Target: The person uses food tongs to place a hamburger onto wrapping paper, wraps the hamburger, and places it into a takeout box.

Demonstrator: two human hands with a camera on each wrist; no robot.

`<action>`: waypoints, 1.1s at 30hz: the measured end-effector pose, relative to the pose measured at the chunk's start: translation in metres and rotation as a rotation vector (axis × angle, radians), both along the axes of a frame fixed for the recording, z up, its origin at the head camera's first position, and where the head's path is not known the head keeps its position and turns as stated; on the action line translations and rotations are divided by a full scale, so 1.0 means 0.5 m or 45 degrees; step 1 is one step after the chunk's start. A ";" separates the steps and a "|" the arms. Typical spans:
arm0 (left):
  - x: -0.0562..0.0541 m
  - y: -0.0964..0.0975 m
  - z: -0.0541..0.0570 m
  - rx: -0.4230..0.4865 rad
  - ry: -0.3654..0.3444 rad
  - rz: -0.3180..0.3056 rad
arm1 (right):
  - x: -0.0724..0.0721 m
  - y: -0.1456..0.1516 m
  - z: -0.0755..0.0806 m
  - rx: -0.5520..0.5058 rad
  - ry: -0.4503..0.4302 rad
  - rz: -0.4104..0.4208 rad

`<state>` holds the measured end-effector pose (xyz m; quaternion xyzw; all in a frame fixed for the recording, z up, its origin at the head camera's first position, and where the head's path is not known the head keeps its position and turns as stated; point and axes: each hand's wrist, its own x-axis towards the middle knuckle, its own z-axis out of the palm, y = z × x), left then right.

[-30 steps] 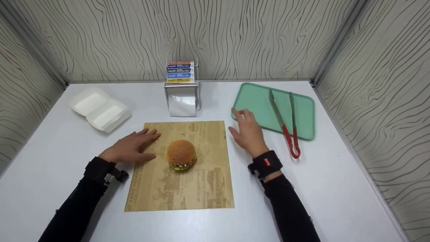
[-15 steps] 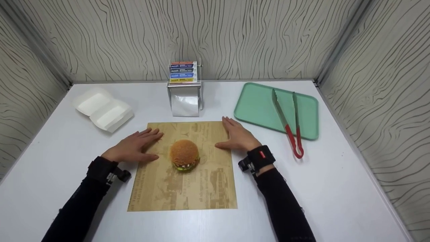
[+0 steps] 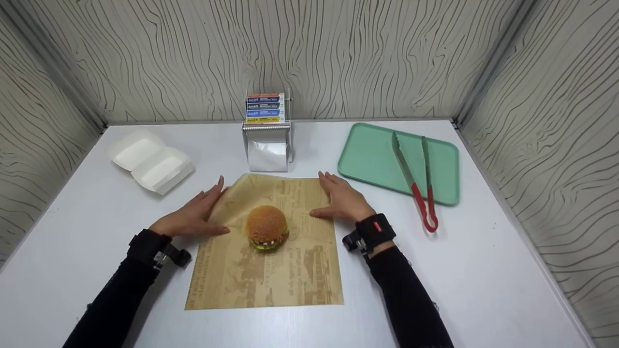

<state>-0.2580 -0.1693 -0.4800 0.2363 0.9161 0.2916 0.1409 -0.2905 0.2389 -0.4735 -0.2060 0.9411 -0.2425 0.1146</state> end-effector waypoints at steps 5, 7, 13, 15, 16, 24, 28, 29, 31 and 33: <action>-0.002 0.013 -0.002 0.265 0.068 -0.014 | 0.004 0.003 -0.001 -0.018 -0.006 -0.021; -0.003 0.021 0.000 0.378 0.121 -0.005 | 0.005 0.004 -0.001 -0.027 -0.015 -0.042; 0.000 0.033 0.014 0.687 0.229 0.265 | 0.005 0.002 0.000 -0.045 -0.028 -0.069; 0.003 0.033 0.020 0.790 0.163 0.389 | 0.004 0.000 0.000 -0.051 -0.030 -0.066; 0.005 0.033 0.023 0.820 0.119 0.452 | 0.004 0.000 0.000 -0.052 -0.031 -0.069; 0.008 0.013 0.025 0.962 -0.386 0.801 | 0.001 -0.003 -0.004 -0.033 -0.025 -0.071; 0.004 0.005 0.021 0.885 -0.298 0.760 | -0.001 -0.004 0.001 -0.032 -0.028 -0.061; 0.003 0.005 0.023 0.865 -0.269 0.732 | -0.001 -0.004 0.002 -0.032 -0.031 -0.064; 0.004 0.008 0.028 0.816 -0.205 0.672 | -0.001 -0.003 0.003 -0.034 -0.030 -0.066; 0.009 0.012 0.036 0.783 -0.141 0.595 | -0.002 -0.004 0.000 -0.037 -0.033 -0.068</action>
